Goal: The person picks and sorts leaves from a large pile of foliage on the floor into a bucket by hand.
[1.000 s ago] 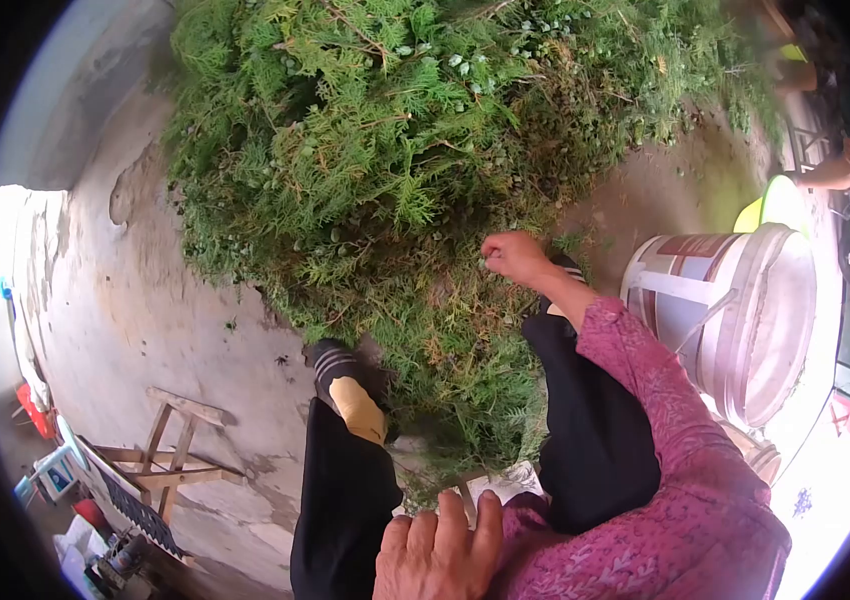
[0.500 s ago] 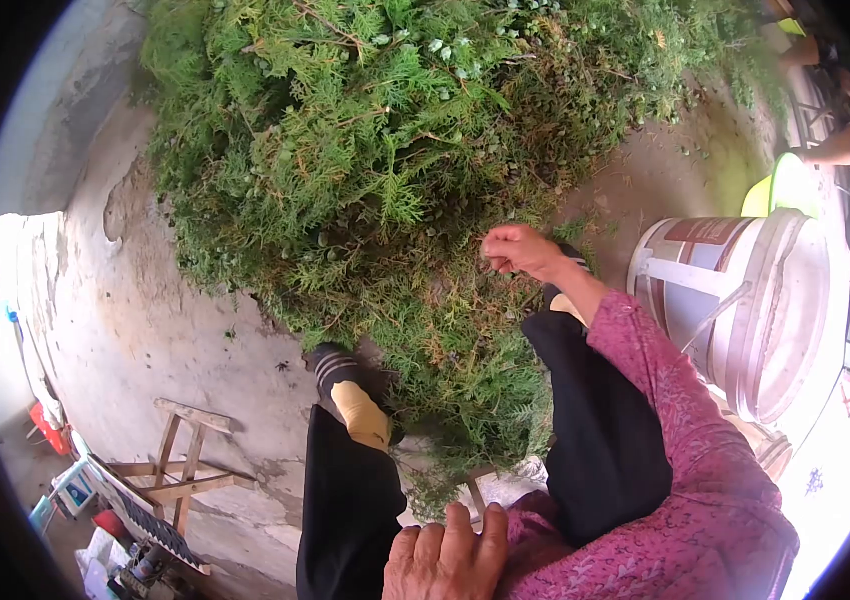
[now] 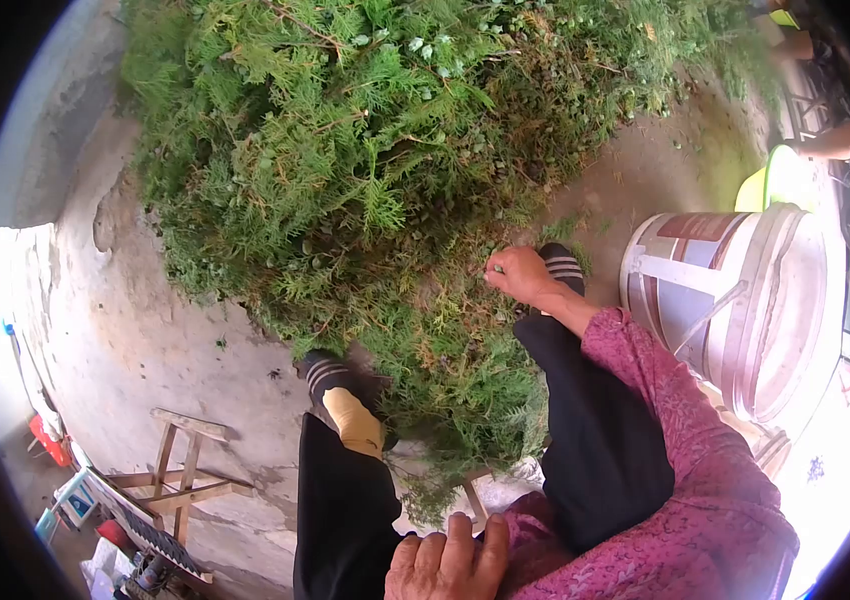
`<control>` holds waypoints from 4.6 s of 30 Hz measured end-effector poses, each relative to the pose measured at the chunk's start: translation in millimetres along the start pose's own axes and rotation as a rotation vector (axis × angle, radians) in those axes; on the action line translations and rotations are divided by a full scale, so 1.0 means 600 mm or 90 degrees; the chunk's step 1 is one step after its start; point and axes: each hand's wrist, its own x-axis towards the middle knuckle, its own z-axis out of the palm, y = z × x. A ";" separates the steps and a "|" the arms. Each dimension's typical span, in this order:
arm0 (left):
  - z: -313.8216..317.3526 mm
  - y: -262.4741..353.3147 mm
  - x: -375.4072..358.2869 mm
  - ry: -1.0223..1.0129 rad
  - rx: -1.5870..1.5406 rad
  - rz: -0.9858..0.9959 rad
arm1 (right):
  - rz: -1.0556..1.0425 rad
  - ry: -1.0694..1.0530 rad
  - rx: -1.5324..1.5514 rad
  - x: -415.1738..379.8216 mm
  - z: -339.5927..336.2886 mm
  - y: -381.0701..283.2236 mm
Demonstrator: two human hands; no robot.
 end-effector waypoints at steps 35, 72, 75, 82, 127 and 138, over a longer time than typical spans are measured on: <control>0.017 0.000 0.022 0.016 -0.024 -0.010 | 0.052 0.049 -0.111 0.012 -0.030 -0.005; 0.020 0.004 0.062 0.204 -0.145 -0.173 | -0.333 -0.736 0.627 -0.083 -0.171 -0.319; 0.014 0.004 0.065 0.223 -0.151 -0.163 | -0.334 -0.743 0.621 -0.082 -0.171 -0.320; 0.012 0.001 0.058 0.263 -0.187 -0.143 | 0.001 -0.088 0.385 0.021 -0.162 -0.162; -0.045 0.020 -0.027 0.577 -0.521 -0.267 | 0.181 -0.003 0.994 -0.062 -0.246 -0.160; -0.051 -0.026 0.020 0.752 -1.300 0.012 | -0.033 -0.136 0.586 -0.236 -0.376 -0.514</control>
